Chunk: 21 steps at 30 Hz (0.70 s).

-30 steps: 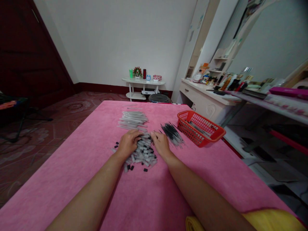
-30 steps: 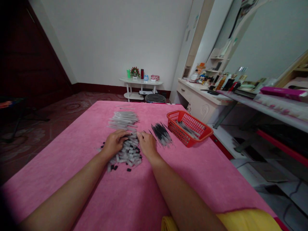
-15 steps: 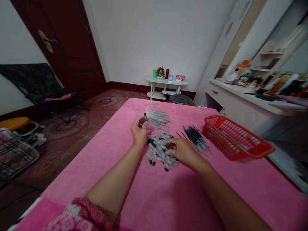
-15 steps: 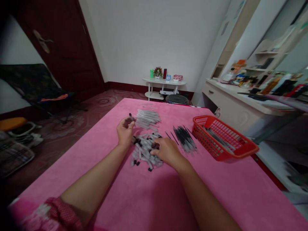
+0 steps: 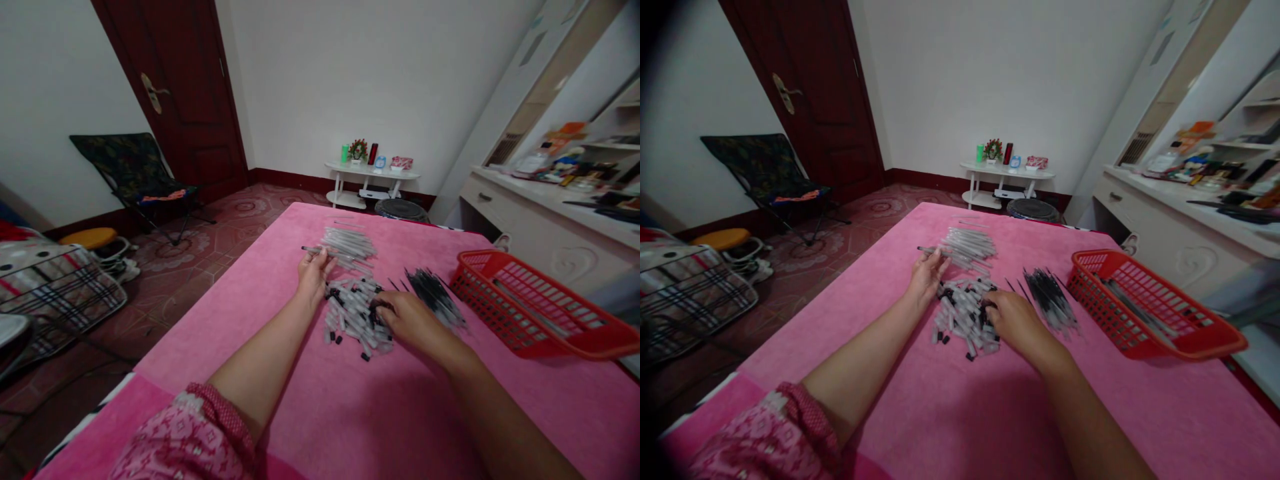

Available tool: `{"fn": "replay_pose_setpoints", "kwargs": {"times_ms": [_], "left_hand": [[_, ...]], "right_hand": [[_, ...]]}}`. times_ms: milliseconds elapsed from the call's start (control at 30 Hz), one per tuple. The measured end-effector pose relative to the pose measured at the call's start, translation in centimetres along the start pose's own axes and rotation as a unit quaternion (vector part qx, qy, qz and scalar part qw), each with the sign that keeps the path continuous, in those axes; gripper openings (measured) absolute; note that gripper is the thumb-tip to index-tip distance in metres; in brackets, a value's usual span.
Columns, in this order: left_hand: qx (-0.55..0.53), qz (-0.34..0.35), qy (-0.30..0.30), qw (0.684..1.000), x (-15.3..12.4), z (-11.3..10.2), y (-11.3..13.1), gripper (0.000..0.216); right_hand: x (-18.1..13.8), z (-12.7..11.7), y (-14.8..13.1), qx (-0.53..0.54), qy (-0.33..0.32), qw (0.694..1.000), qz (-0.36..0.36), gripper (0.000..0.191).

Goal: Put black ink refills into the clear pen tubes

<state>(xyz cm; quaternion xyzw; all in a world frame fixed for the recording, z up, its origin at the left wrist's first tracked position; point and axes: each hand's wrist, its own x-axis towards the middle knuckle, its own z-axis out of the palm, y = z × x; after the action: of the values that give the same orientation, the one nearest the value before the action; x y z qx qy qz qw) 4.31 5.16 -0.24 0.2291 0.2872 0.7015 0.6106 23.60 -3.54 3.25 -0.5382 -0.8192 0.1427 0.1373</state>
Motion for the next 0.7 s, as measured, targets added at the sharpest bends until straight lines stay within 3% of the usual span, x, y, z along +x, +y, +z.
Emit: {"fn": "replay_pose_setpoints", "kwargs": {"times_ms": [200,533,700], "left_hand": [[-0.003,-0.018,-0.039,0.999,-0.2,-0.1,0.0,0.018],[0.007,-0.015,-0.052,0.998,-0.2,-0.2,-0.3,0.019],[0.021,-0.014,-0.052,0.998,-0.2,-0.1,-0.2,0.02]], "right_hand": [[-0.1,-0.2,1.7,0.052,0.02,0.998,0.018,0.03],[-0.9,0.0,1.5,0.089,-0.04,0.994,0.055,0.008],[-0.6,-0.2,1.5,0.154,-0.011,0.986,0.06,0.01]]}}
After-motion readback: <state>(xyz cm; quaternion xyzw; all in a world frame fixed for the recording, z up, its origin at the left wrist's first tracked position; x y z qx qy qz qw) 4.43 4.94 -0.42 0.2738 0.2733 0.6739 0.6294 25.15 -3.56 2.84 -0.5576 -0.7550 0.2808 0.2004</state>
